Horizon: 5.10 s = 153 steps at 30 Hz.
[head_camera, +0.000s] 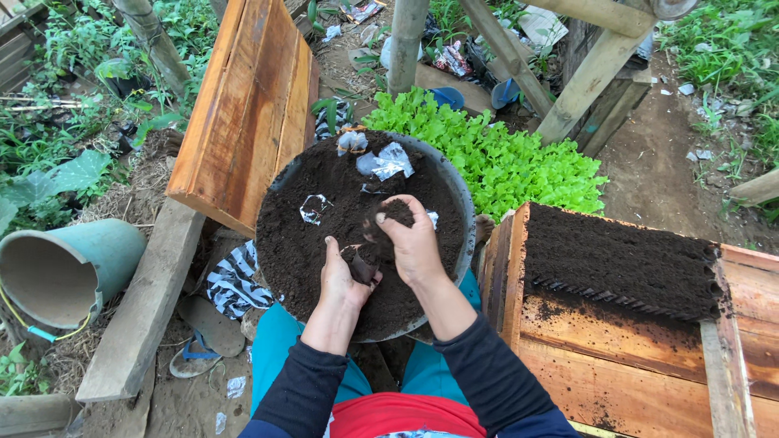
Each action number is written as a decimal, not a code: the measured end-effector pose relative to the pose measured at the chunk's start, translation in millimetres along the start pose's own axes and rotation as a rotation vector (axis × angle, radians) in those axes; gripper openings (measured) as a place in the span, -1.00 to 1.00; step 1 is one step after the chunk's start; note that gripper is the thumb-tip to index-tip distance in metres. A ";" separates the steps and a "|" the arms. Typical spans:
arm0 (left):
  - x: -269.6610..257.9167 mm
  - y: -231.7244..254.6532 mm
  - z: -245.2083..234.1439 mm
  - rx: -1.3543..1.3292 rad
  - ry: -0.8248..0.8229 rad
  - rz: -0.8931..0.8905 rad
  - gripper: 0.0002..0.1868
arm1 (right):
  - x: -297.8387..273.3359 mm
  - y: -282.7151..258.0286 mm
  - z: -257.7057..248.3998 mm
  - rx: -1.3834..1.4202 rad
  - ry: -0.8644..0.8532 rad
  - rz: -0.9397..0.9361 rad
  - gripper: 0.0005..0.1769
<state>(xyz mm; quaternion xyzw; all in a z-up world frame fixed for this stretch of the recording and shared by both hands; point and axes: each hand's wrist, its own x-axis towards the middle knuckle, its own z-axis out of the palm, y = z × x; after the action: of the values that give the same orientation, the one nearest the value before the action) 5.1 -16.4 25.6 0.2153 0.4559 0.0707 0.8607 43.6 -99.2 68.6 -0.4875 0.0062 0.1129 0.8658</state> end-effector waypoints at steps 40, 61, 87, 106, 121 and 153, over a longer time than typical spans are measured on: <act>-19.1 -24.6 -38.4 1.233 -0.225 1.421 -0.82 | -0.5 1.9 -372.7 -1.295 0.570 -0.010 -0.72; -40.6 -4.5 -45.9 1.004 -0.291 1.223 -0.76 | 108.9 54.6 -144.1 -2.287 -0.437 -0.343 -0.82; 4.3 -25.4 -23.3 0.656 -0.460 0.417 -0.98 | 11.6 -16.4 -127.6 -0.778 -0.010 0.281 -0.76; -5.3 -32.3 -32.3 0.429 -0.603 0.382 -0.92 | -24.1 12.5 -90.4 -0.656 0.007 0.061 -0.84; 13.2 -35.7 -39.3 0.323 -0.489 0.294 -0.89 | -63.4 -15.5 -49.5 -0.856 -0.225 -0.215 -0.48; -37.7 69.2 -51.4 0.923 -0.306 1.244 -0.81 | 22.0 93.2 -27.3 -1.638 -0.469 -0.038 -0.56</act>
<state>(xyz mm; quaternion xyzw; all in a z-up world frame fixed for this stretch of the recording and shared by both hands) -53.3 49.4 58.8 0.7735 0.1116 0.3123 0.5400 48.9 -71.6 -26.9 -0.9240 -0.2653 0.1653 0.2204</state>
